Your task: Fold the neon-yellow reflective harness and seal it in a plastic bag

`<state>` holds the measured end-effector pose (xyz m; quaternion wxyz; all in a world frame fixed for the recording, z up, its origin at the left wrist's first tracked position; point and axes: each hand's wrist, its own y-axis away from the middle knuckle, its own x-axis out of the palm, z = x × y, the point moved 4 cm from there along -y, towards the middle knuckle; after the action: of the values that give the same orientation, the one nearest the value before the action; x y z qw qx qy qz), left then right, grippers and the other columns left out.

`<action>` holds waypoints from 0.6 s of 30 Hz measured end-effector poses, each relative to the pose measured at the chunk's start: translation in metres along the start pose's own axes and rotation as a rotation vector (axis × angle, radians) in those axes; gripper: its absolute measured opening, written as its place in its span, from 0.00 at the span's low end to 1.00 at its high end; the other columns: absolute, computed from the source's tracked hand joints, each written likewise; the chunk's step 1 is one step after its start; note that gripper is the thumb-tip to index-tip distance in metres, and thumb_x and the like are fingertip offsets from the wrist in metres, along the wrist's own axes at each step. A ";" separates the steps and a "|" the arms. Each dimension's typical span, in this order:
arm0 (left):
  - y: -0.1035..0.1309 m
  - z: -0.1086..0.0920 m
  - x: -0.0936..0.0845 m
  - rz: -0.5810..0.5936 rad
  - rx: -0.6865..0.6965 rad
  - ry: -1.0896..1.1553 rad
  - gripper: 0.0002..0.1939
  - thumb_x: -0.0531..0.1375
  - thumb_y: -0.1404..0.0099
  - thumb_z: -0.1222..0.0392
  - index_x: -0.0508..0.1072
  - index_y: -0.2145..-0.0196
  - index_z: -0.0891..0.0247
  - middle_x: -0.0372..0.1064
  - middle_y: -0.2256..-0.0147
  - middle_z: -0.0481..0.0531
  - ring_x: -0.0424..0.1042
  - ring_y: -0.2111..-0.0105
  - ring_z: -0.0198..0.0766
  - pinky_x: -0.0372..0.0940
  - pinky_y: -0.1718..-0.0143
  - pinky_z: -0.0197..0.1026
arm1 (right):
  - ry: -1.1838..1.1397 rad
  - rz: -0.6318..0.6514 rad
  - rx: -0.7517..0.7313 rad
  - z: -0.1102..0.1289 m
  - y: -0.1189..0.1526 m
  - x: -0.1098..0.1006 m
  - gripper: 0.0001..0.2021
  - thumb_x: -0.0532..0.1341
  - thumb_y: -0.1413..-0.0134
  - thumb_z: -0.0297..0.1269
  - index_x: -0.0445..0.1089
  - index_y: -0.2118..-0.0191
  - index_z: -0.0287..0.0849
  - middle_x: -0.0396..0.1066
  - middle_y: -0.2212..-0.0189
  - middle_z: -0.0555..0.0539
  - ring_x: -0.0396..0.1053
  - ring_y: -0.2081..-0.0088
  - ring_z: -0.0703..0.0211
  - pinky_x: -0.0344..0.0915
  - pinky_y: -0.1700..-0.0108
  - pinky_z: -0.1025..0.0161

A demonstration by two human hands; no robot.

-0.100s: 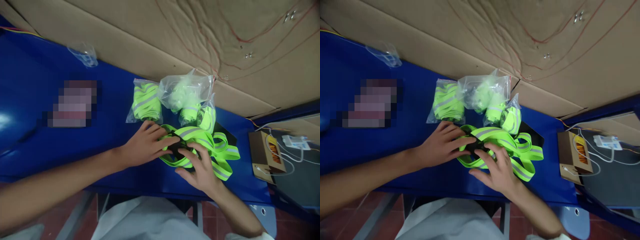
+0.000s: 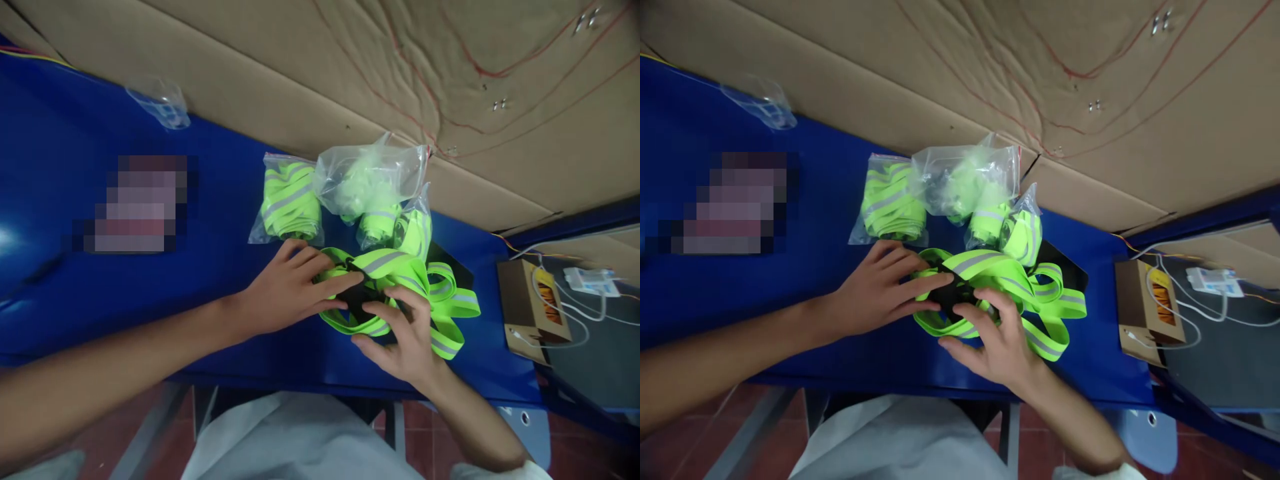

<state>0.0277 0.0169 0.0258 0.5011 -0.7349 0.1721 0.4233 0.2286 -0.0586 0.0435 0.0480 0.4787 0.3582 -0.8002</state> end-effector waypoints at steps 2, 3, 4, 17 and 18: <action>0.000 -0.001 -0.004 -0.052 -0.003 0.006 0.16 0.61 0.28 0.53 0.70 0.44 0.54 0.73 0.62 0.51 0.67 0.61 0.43 0.58 0.55 0.46 | -0.030 -0.055 -0.037 0.001 0.002 -0.003 0.12 0.71 0.44 0.38 0.71 0.56 0.45 0.63 0.53 0.42 0.71 0.51 0.50 0.75 0.52 0.54; 0.000 -0.001 -0.007 -0.084 -0.011 0.016 0.15 0.62 0.28 0.55 0.70 0.45 0.53 0.74 0.61 0.51 0.68 0.59 0.44 0.59 0.55 0.46 | -0.057 -0.073 -0.048 0.002 0.003 -0.004 0.10 0.70 0.45 0.36 0.71 0.59 0.46 0.64 0.55 0.43 0.71 0.53 0.51 0.75 0.55 0.55; 0.001 0.000 -0.009 -0.116 -0.021 0.033 0.15 0.62 0.29 0.58 0.70 0.46 0.53 0.74 0.60 0.51 0.69 0.57 0.44 0.60 0.55 0.46 | -0.092 -0.086 -0.049 0.001 0.004 -0.005 0.07 0.69 0.45 0.35 0.70 0.63 0.46 0.65 0.56 0.44 0.72 0.56 0.53 0.75 0.58 0.57; -0.002 -0.010 -0.052 -0.180 -0.142 0.564 0.13 0.55 0.29 0.70 0.75 0.56 0.55 0.70 0.56 0.54 0.74 0.56 0.39 0.73 0.54 0.42 | -0.018 -0.071 0.190 -0.013 -0.008 0.002 0.08 0.63 0.37 0.29 0.73 0.54 0.46 0.74 0.53 0.43 0.74 0.51 0.51 0.66 0.49 0.52; 0.002 -0.026 -0.057 -0.060 -0.143 0.649 0.15 0.52 0.27 0.68 0.75 0.53 0.52 0.72 0.57 0.54 0.75 0.57 0.39 0.74 0.57 0.41 | 0.011 -0.059 0.189 -0.013 -0.009 0.004 0.08 0.62 0.36 0.29 0.73 0.53 0.47 0.75 0.54 0.43 0.74 0.51 0.51 0.65 0.49 0.52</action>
<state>0.0055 -0.0166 0.0736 0.3797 -0.8694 0.2709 0.1631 0.2323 -0.0435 0.0416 -0.0230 0.4746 0.2951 -0.8289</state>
